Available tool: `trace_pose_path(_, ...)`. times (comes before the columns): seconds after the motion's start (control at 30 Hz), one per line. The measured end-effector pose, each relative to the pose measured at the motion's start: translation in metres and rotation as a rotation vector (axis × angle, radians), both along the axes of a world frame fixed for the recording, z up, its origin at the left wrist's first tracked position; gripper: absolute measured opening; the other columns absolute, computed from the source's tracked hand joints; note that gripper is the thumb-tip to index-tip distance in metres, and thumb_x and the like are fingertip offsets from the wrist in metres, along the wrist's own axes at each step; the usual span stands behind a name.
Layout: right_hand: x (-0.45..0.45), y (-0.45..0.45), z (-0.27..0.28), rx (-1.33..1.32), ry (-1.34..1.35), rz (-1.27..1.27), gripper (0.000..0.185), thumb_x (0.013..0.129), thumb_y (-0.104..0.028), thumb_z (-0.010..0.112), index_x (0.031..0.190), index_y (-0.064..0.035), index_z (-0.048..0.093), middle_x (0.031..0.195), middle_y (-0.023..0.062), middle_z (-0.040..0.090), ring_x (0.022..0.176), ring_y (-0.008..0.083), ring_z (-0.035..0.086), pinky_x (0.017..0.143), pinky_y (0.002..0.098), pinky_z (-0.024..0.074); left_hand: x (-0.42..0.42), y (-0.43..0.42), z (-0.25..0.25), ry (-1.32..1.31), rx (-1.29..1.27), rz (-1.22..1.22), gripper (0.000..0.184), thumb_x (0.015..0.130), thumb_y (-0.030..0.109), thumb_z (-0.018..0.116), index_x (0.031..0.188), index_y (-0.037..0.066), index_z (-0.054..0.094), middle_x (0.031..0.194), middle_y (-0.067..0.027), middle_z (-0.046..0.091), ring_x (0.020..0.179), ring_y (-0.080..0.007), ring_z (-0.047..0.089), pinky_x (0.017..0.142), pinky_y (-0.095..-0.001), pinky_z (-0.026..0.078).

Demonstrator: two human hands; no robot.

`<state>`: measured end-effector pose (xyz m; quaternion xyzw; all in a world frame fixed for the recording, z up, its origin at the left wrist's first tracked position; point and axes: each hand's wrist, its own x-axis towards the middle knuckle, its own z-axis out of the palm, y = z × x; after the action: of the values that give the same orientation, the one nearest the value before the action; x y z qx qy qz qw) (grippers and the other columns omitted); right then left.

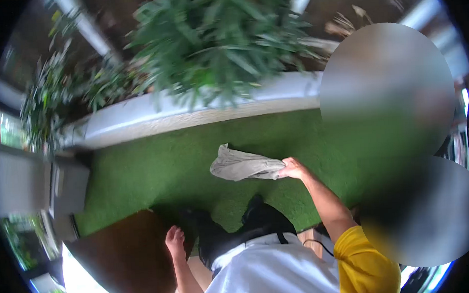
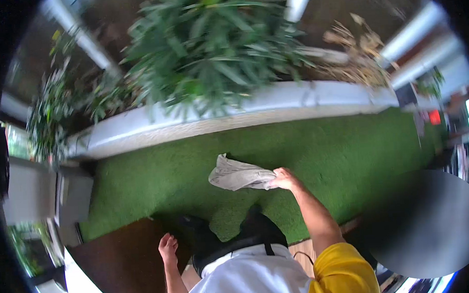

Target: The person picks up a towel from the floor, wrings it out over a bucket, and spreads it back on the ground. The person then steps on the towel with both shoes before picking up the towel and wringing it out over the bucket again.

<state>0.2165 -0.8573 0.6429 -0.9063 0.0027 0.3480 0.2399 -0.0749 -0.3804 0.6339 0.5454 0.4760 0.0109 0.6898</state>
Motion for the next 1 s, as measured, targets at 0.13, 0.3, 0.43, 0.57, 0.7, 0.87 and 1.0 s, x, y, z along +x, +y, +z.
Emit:
trace_pose_path(0.13,-0.046,-0.131,0.049,0.129,-0.186,-0.209,0.042,0.063,-0.036,0.07,0.086,-0.0011,0.065,0.086,0.0188,0.066,0.08,0.0295,0.064,0.069,0.0402,0.0495,-0.008,-0.046,0.02,0.088,-0.048,-0.071,0.029,0.086,0.008,0.061,0.113,0.0,0.055,0.089,-0.005,0.061,0.069,-0.0107,0.056,0.055,-0.0214,0.044)
trace_pose_path(0.3,-0.052,-0.26,0.132,0.078,-0.259,-0.403,0.031,0.065,-0.025,0.067,0.087,-0.0031,0.064,0.077,0.016,0.064,0.07,0.0261,0.062,0.065,0.0388,0.0491,0.07,-0.104,0.019,0.163,-0.145,-0.268,0.02,0.084,0.004,0.061,0.103,0.003,0.057,0.081,-0.0049,0.06,0.059,-0.0109,0.054,0.046,-0.0216,0.041)
trace_pose_path(0.43,-0.062,-0.369,0.172,0.02,-0.254,-0.67,0.031,0.062,-0.021,0.066,0.088,-0.0031,0.065,0.074,0.013,0.066,0.067,0.0219,0.06,0.062,0.0376,0.0474,0.185,-0.158,-0.002,0.166,-0.149,-0.44,0.019,0.085,0.023,0.054,0.094,0.008,0.061,0.075,-0.0052,0.06,0.055,-0.0151,0.052,0.042,-0.0244,0.036)
trace_pose_path(0.57,-0.071,-0.494,0.218,-0.073,-0.352,-0.802,0.032,0.061,-0.019,0.066,0.089,-0.0025,0.066,0.074,0.013,0.066,0.067,0.0199,0.061,0.062,0.0344,0.0489,0.33,-0.283,0.013,0.047,0.038,-0.863,0.02,0.083,0.007,0.061,0.103,0.003,0.062,0.077,-0.0021,0.06,0.06,-0.0093,0.054,0.048,-0.0217,0.041)
trace_pose_path(0.7,-0.101,-0.589,0.318,-0.305,-0.434,-0.897,0.029,0.062,-0.015,0.067,0.087,-0.001,0.066,0.072,0.0112,0.066,0.067,0.0167,0.061,0.061,0.0324,0.0488,0.45,-0.479,0.037,-0.37,0.116,-1.348,0.031,0.086,0.013,0.063,0.113,0.0,0.058,0.091,-0.0048,0.062,0.082,-0.0121,0.057,0.069,-0.023,0.045)
trace_pose_path(0.87,-0.121,-0.691,0.372,-0.133,-0.624,-1.086,0.022,0.062,-0.012,0.066,0.082,-0.0011,0.067,0.072,0.008,0.068,0.065,0.0126,0.059,0.06,0.0313,0.0498,0.501,-0.871,0.169,-0.579,-0.149,-1.999,0.052,0.085,0.01,0.064,0.131,-0.001,0.045,0.132,-0.0151,0.051,0.12,-0.0227,0.051,0.103,-0.0338,0.039)
trace_pose_path(1.0,-0.126,-0.773,0.4,-0.117,-0.7,-1.126,0.018,0.06,-0.01,0.068,0.076,-0.0012,0.067,0.064,0.0048,0.063,0.061,0.0102,0.056,0.057,0.0292,0.0487,0.394,-1.141,0.301,-1.463,-0.137,-2.204,0.081,0.072,0.013,0.077,0.139,-0.001,0.033,0.143,-0.0207,0.036,0.134,-0.023,0.034,0.11,-0.0343,0.029)
